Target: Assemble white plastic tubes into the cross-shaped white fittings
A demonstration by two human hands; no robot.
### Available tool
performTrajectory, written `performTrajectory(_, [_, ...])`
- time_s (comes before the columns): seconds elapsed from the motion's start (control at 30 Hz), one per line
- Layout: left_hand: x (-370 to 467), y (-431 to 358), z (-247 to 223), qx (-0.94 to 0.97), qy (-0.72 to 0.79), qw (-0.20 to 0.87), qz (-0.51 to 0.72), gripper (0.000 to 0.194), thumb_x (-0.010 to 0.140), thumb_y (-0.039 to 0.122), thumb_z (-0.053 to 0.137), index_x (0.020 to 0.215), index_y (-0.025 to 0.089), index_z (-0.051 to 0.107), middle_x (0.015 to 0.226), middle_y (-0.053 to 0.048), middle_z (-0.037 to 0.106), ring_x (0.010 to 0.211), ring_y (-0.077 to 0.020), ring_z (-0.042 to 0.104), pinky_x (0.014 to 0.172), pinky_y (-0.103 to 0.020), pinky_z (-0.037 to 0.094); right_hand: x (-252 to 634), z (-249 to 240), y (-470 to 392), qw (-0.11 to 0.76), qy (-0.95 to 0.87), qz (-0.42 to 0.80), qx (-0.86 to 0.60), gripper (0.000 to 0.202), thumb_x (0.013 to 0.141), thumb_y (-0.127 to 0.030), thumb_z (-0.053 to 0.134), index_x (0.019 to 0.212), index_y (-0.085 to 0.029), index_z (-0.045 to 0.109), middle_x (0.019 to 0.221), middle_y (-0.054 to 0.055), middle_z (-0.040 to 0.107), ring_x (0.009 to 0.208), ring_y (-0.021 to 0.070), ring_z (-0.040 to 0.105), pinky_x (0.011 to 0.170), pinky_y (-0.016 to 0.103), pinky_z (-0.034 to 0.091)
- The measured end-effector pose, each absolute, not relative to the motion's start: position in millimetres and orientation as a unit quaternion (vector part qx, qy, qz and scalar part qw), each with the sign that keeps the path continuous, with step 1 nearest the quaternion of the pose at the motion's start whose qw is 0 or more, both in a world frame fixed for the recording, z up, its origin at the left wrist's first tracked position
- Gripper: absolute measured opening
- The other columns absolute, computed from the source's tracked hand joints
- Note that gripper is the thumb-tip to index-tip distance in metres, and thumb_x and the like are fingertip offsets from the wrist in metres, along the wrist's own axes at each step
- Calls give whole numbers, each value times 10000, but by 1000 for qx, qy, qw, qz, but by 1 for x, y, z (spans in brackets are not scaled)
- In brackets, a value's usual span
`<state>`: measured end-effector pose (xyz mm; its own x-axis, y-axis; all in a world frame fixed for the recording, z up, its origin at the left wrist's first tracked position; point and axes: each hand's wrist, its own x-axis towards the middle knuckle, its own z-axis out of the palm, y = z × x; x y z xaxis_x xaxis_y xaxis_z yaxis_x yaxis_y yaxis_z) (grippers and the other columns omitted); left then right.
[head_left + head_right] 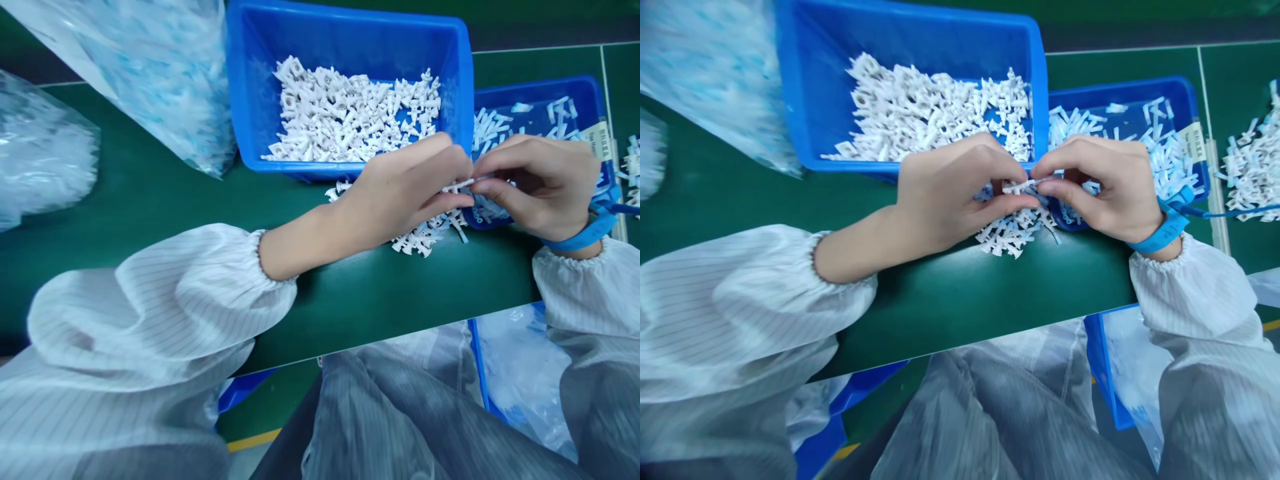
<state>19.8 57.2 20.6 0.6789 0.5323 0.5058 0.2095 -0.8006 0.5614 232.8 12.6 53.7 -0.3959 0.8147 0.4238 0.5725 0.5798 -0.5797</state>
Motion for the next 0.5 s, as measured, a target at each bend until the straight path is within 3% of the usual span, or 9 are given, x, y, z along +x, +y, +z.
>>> performTrajectory(0.17, [18,55,15,886,204,245,337,332,971,541,455,1013,256,619,898,-18,645,823,-149,654,719,-267,467,232,51,12,330,-809,192,-447,96,866,-397,680,898,-319,724,810,13,719,727,204,683,676,372,577])
performTrajectory(0.5, [20,51,18,903,192,194,332,261,1015,392,427,944,232,621,900,-13,689,781,-115,670,655,-220,483,237,53,10,313,-821,178,-443,76,858,-330,683,911,-343,737,830,12,742,710,220,684,668,393,594])
